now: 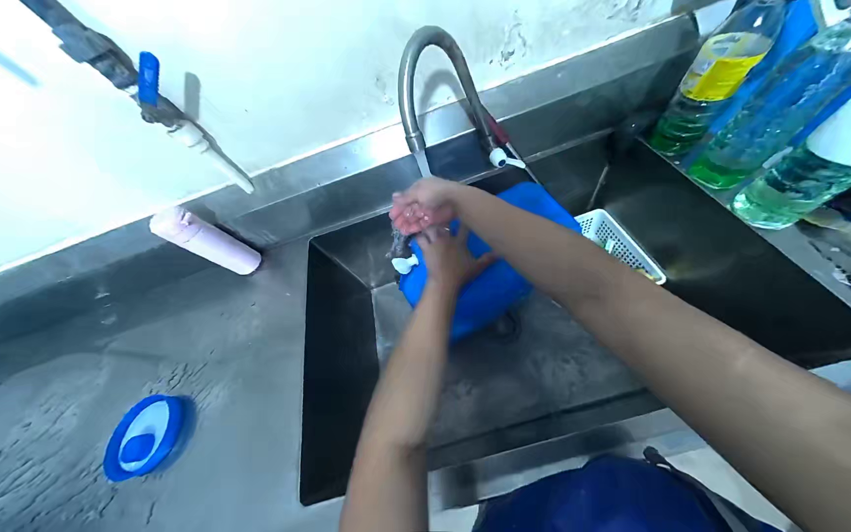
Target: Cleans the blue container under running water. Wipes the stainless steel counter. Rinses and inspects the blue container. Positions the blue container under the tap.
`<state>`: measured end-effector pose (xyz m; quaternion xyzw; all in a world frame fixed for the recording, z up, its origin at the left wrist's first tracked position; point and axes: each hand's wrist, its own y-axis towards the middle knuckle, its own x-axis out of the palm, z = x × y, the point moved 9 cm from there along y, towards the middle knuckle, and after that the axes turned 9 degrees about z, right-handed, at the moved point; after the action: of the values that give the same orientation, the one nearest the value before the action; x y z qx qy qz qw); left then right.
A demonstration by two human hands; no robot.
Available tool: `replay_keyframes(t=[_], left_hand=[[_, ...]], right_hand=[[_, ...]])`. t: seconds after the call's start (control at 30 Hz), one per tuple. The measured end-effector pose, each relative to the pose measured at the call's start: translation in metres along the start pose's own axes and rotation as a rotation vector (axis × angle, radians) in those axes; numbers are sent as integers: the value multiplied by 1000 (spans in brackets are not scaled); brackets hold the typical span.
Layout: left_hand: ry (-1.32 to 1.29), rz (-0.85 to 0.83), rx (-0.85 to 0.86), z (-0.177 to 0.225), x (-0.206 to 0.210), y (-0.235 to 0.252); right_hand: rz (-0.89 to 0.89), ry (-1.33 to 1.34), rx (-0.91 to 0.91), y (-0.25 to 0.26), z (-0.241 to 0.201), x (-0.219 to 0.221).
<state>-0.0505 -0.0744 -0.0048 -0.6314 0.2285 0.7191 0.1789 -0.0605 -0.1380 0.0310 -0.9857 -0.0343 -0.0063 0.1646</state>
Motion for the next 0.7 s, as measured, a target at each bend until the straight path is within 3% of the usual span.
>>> replay_keyframes(t=[0.07,0.13,0.2,0.27,0.33,0.37,0.47,0.53,0.57,0.63,0.7], left_hand=[[-51,-32,-125,-50,1,1],[-50,-35,-215,-85,7,-3],[-61,-48,-163,-74,13,-10],[-46,-75,-34,-54,15,0],[-49,-42,-4,-66,15,5],[-36,-7,-78,-84,10,6],[46,19,-514,-144,1,-1],[25,-33,-619,-144,0,-1],[1,-55,-556,-132,2,4],[-89,-27,-254,-94,11,19],[-115,5,62,-58,19,35]], right_hand=[[138,-244,-97,-3,2,-27],[224,-748,-333,-3,19,-60],[273,-1048,-363,3,65,-95],[388,-1114,-347,-1,75,-114],[408,-1122,-293,-20,86,-101],[404,-1125,-283,-30,87,-88],[409,-1140,-248,-67,89,-55],[287,-1115,-160,-106,105,-33],[184,-1060,-128,-125,118,-23],[103,-751,-156,-144,150,-18],[222,-424,-154,-123,171,-44]])
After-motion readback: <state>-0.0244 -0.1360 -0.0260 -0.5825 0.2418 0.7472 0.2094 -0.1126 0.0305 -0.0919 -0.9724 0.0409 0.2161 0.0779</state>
